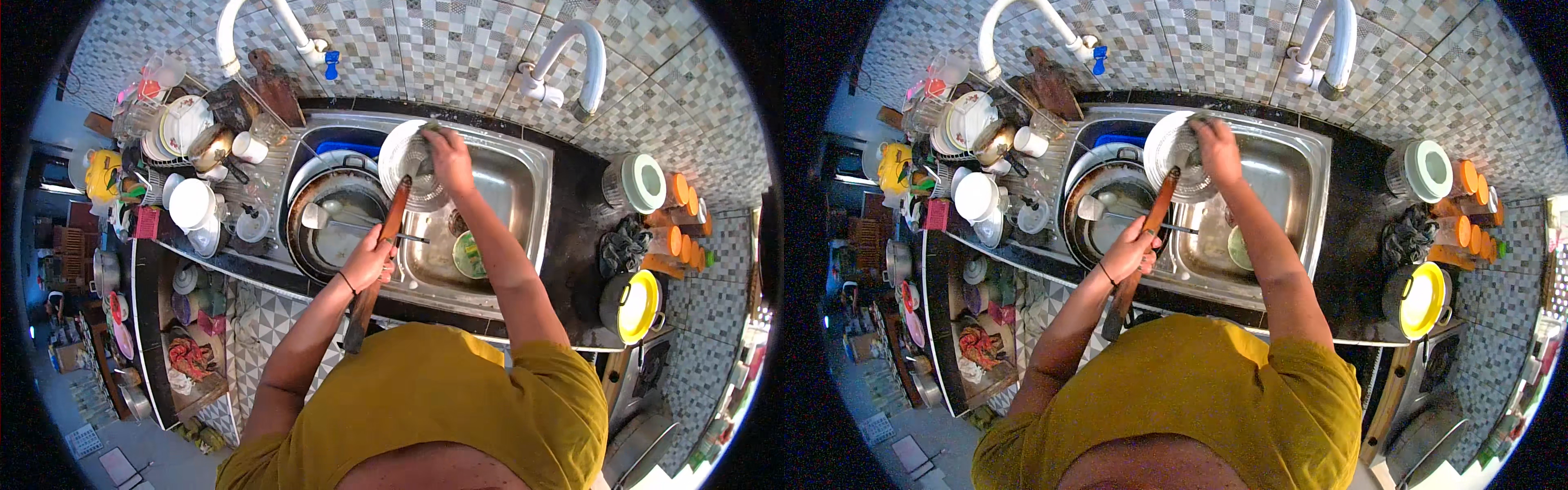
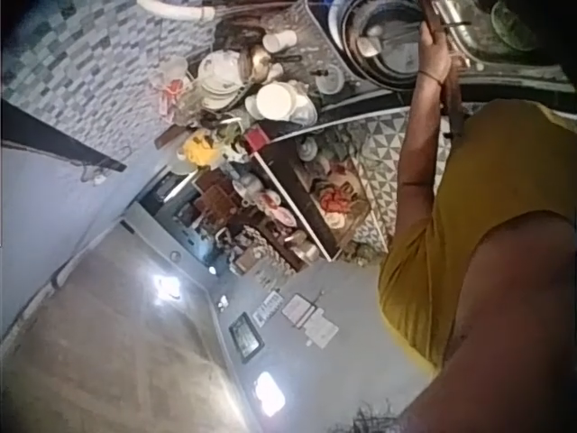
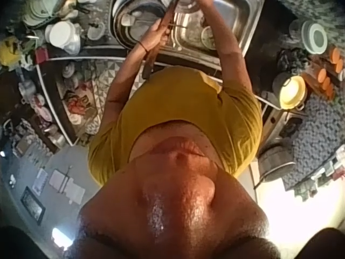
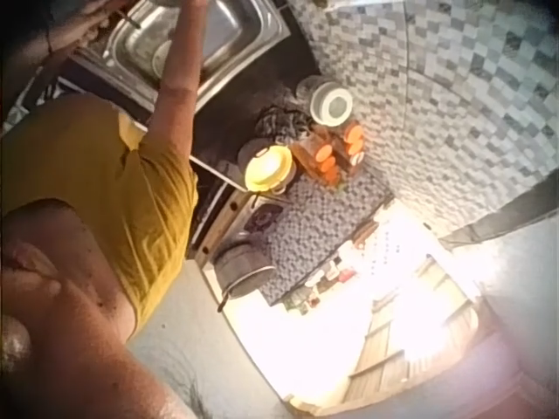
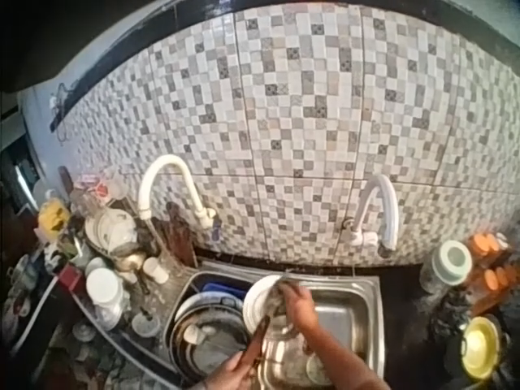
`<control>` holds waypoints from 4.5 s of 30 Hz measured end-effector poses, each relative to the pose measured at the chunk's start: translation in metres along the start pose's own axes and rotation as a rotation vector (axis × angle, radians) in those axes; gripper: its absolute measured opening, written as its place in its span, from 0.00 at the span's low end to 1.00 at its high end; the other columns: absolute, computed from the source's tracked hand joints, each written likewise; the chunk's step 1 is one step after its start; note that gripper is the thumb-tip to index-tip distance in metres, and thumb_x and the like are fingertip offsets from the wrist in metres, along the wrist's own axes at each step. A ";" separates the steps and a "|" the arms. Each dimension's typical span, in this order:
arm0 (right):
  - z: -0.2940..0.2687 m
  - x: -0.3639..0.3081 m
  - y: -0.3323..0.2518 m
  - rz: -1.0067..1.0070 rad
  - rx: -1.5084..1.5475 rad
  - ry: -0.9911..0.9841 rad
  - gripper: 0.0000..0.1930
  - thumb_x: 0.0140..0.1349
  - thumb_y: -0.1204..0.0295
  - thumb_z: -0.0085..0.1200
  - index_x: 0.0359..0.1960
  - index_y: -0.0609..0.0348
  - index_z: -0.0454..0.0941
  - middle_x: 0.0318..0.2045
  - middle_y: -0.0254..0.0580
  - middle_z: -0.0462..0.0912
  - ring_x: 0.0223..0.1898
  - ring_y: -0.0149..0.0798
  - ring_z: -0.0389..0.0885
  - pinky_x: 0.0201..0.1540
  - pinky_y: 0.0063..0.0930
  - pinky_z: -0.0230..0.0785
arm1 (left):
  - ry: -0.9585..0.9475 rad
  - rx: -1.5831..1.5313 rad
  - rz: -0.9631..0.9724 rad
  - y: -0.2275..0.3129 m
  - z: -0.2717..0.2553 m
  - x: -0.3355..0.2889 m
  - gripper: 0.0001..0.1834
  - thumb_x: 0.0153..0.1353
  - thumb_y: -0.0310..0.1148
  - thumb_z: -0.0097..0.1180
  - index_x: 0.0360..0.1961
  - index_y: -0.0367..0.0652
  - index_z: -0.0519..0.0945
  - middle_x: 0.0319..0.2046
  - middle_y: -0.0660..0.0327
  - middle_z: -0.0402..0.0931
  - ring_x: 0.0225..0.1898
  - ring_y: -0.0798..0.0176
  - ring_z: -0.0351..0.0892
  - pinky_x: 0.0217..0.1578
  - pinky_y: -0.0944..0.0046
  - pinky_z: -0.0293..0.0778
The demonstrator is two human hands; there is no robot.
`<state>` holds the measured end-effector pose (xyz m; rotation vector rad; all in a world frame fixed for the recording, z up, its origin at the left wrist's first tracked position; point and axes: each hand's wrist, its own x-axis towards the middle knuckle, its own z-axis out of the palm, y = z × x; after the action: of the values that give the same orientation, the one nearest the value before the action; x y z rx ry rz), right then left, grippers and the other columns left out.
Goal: Washing various dishes and a small frying pan in a kitchen sink.
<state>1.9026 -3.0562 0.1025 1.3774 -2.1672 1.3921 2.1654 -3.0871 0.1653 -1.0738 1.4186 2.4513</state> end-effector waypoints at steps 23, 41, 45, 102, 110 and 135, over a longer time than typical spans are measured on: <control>-0.005 -0.019 -0.063 -0.372 0.355 -0.425 0.22 0.46 0.84 0.50 0.45 0.53 0.75 0.43 0.48 0.73 0.47 0.51 0.72 0.50 0.36 0.68 | 0.061 0.089 -0.072 -0.005 0.004 0.004 0.32 0.67 0.29 0.37 0.67 0.56 0.38 0.31 0.65 0.63 0.17 0.74 0.54 0.17 0.71 0.57; -0.029 -0.050 0.012 0.024 -0.100 -0.061 0.23 0.44 0.85 0.51 0.45 0.55 0.74 0.42 0.49 0.72 0.42 0.53 0.72 0.47 0.41 0.67 | -0.028 0.007 0.019 -0.022 -0.007 -0.004 0.31 0.68 0.30 0.34 0.67 0.55 0.36 0.30 0.66 0.62 0.15 0.75 0.53 0.15 0.71 0.55; -0.013 -0.022 -0.020 0.081 0.086 0.027 0.22 0.50 0.84 0.51 0.49 0.54 0.71 0.43 0.52 0.69 0.45 0.55 0.71 0.48 0.40 0.67 | -0.071 0.064 -0.052 -0.017 0.014 -0.006 0.29 0.68 0.30 0.34 0.66 0.55 0.40 0.30 0.66 0.62 0.16 0.76 0.52 0.15 0.71 0.55; 0.013 -0.011 -0.024 -0.209 0.080 -0.135 0.18 0.50 0.81 0.52 0.45 0.57 0.74 0.41 0.50 0.71 0.44 0.53 0.73 0.46 0.39 0.68 | -0.057 0.047 -0.068 -0.011 -0.003 0.001 0.29 0.69 0.30 0.36 0.66 0.59 0.42 0.30 0.68 0.62 0.17 0.76 0.52 0.16 0.73 0.55; -0.057 -0.067 0.053 0.331 -0.113 -0.104 0.19 0.45 0.76 0.59 0.43 0.56 0.74 0.41 0.53 0.75 0.41 0.57 0.75 0.42 0.42 0.71 | 0.211 0.326 0.186 0.011 -0.025 -0.010 0.25 0.68 0.35 0.39 0.64 0.53 0.49 0.29 0.67 0.62 0.16 0.77 0.57 0.14 0.76 0.56; -0.081 -0.100 -0.028 0.567 0.377 -0.073 0.22 0.52 0.77 0.49 0.52 0.55 0.73 0.41 0.49 0.74 0.45 0.43 0.72 0.51 0.34 0.64 | 0.435 1.034 0.549 -0.014 -0.016 -0.004 0.20 0.53 0.39 0.61 0.44 0.38 0.76 0.31 0.47 0.79 0.33 0.47 0.79 0.31 0.57 0.74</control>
<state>1.9554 -2.9356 0.1008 0.9468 -2.5637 2.0629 2.1819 -3.0912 0.1528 -1.0111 2.9035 1.2361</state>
